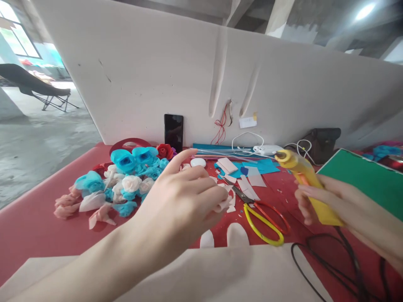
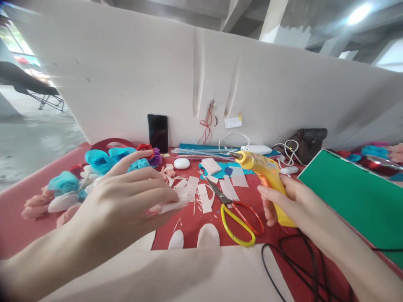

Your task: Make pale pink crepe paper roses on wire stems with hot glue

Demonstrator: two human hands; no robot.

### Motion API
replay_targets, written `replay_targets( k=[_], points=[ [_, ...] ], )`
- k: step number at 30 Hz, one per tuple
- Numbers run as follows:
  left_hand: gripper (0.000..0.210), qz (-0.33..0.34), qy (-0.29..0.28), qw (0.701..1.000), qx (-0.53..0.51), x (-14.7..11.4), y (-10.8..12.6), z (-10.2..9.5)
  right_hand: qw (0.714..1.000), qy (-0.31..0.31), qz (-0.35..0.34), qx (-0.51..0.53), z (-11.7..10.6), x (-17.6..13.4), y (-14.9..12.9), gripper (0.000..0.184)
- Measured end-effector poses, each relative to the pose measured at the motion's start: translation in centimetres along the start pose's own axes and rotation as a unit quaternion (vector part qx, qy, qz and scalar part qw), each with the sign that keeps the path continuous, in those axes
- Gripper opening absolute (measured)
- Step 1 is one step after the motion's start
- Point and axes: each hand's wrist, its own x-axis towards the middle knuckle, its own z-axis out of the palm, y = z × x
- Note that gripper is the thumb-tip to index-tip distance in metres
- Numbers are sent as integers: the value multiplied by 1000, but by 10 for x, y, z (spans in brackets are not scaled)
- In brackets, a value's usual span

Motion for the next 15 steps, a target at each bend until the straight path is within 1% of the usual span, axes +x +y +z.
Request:
replay_targets(
  k=[3,6,8,10,12,13,15],
  points=[
    [16,-16,-3,999,-34,1,-1,3,995,-21,84,-40,-4,25,16,36],
    [15,-25,0,998,-61,2,0,1,980,-45,173,-90,-2,44,40,30],
    [16,-29,-4,997,-77,4,2,-2,968,-54,209,-128,-2,51,53,30],
    [15,-38,-10,995,-94,5,4,-5,960,-58,215,-170,-3,53,60,30],
    [13,-49,-4,993,-110,7,6,-7,956,-45,193,-218,-7,53,58,28],
    [12,-54,5,992,-117,8,7,-8,953,-26,176,-244,-9,52,54,27],
    [14,-63,22,989,-135,9,9,-9,947,35,130,-292,-13,46,40,32]
  ],
)
